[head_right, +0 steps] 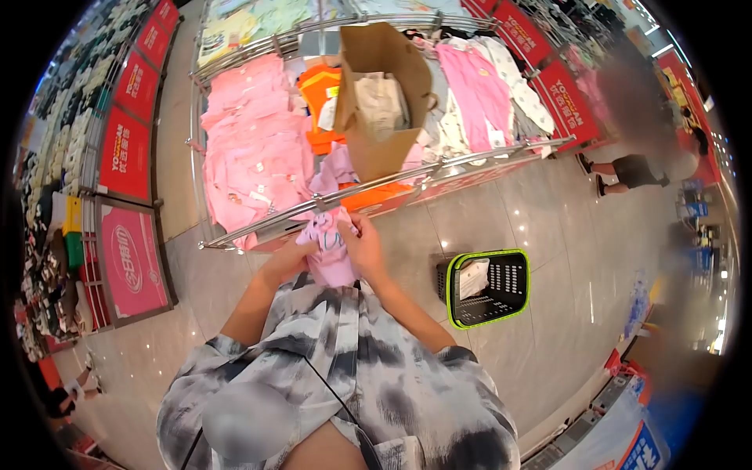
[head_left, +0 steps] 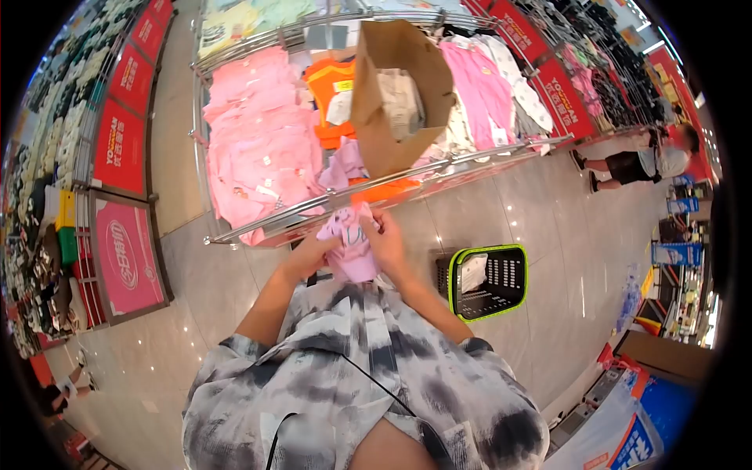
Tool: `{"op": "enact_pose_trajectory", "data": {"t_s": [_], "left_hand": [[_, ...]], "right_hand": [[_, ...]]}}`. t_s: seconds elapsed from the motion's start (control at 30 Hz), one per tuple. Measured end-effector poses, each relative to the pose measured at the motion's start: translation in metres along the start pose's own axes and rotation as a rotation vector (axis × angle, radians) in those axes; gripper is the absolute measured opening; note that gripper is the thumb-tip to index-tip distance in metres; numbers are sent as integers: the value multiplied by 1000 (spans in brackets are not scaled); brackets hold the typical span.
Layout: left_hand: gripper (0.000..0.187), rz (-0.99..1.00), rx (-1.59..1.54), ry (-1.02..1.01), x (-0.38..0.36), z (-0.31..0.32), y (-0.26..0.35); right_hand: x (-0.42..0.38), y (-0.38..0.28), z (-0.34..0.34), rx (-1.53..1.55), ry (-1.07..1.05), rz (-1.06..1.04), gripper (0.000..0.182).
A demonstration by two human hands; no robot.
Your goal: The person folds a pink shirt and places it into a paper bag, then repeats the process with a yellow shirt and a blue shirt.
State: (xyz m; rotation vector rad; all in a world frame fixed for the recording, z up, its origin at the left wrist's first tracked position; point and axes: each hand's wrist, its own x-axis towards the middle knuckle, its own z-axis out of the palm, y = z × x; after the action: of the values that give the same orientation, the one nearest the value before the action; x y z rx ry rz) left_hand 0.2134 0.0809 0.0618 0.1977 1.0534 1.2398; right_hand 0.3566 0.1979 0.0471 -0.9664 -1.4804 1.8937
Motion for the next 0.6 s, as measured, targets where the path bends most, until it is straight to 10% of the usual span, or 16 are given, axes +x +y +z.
{"op": "enact_pose_trajectory", "data": {"t_s": [0.3, 0.5, 0.6], "left_hand": [[67, 333, 447, -7, 0, 95, -7], [62, 584, 837, 115, -8, 163, 68], [60, 673, 562, 25, 8, 168, 92]], "right_hand": [[-64, -51, -75, 460, -145, 446, 41], [-40, -124, -96, 215, -129, 144, 42], [-15, -161, -103, 293, -200, 157, 39]]}}
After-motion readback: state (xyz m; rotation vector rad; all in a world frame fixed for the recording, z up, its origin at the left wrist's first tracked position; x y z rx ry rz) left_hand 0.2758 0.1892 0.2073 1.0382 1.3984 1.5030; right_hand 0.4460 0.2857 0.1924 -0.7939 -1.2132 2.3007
